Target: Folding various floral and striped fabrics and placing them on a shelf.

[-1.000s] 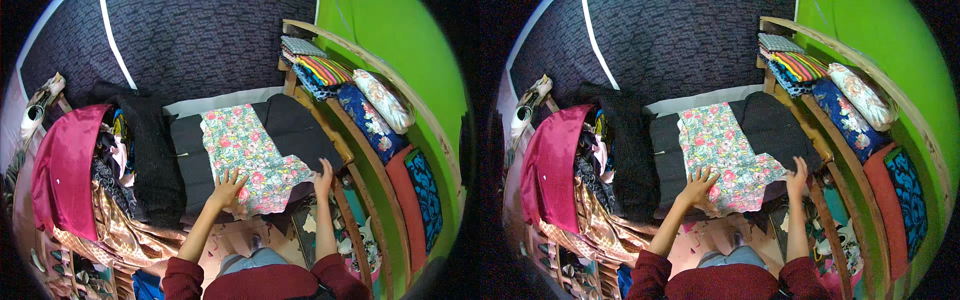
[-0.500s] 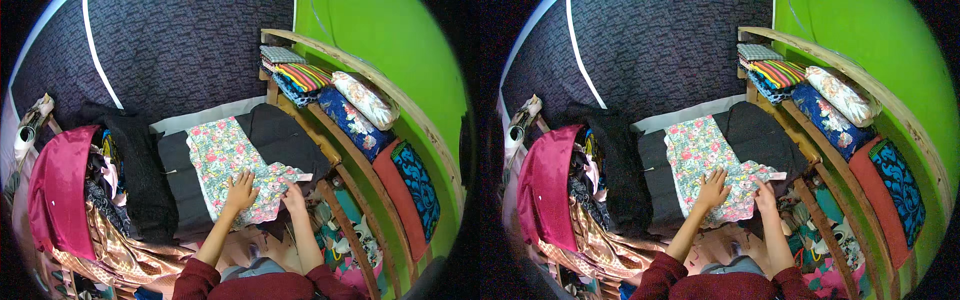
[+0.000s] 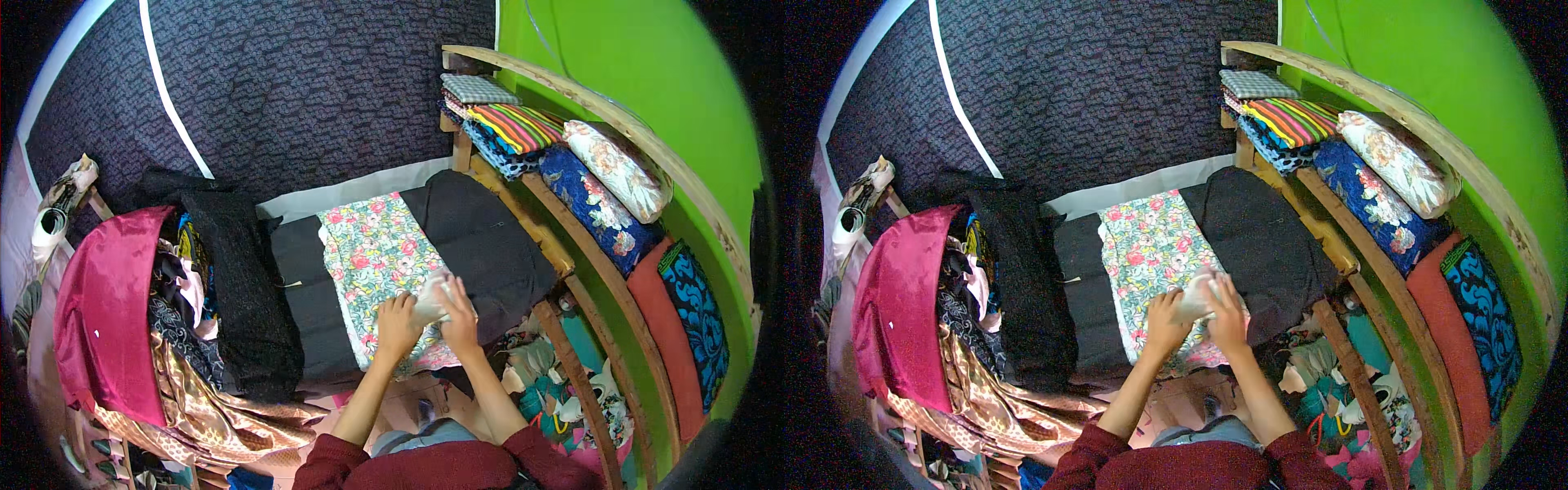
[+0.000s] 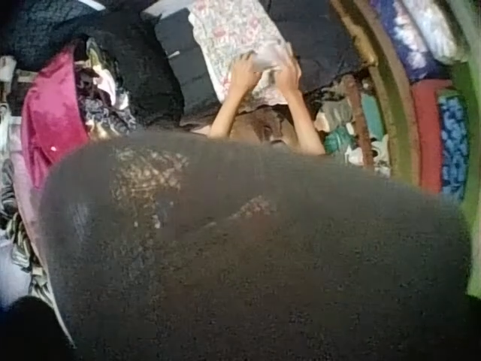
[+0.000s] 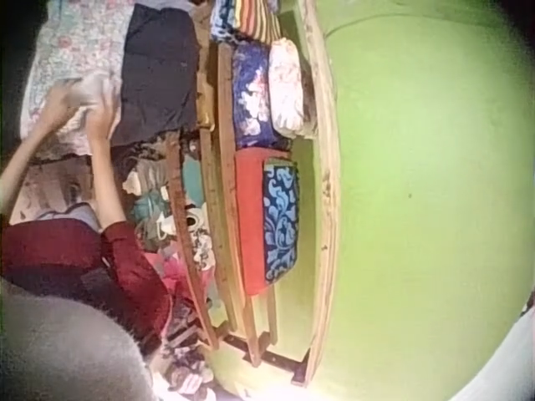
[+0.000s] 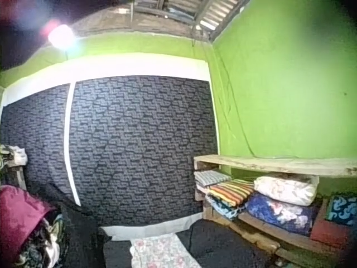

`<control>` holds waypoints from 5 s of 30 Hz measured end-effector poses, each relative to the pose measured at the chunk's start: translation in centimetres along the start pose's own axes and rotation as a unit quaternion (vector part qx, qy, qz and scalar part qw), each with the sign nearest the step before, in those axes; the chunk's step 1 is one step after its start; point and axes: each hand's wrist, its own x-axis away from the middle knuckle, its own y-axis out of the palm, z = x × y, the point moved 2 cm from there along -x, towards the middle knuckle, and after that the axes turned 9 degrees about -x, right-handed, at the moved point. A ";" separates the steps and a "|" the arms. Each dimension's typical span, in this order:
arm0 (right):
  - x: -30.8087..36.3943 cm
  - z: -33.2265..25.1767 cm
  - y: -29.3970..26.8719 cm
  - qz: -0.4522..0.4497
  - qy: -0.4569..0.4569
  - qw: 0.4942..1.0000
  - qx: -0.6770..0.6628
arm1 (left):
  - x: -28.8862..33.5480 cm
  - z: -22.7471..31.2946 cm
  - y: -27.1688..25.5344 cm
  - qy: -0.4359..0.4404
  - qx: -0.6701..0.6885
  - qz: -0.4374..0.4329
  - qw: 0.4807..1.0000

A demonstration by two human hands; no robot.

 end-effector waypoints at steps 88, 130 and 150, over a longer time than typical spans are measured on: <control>11.0 8.0 -1.7 0.061 0.298 0.911 -0.279 | 16.5 0.0 -6.7 -0.254 0.105 0.019 0.961; -2.4 0.6 -11.4 -0.250 0.241 0.837 -0.422 | 6.6 -0.8 -13.7 -0.199 0.274 -0.135 0.931; -26.2 17.8 16.3 -0.069 0.089 0.992 -0.062 | -15.5 -25.0 1.0 -0.453 -0.042 0.030 0.890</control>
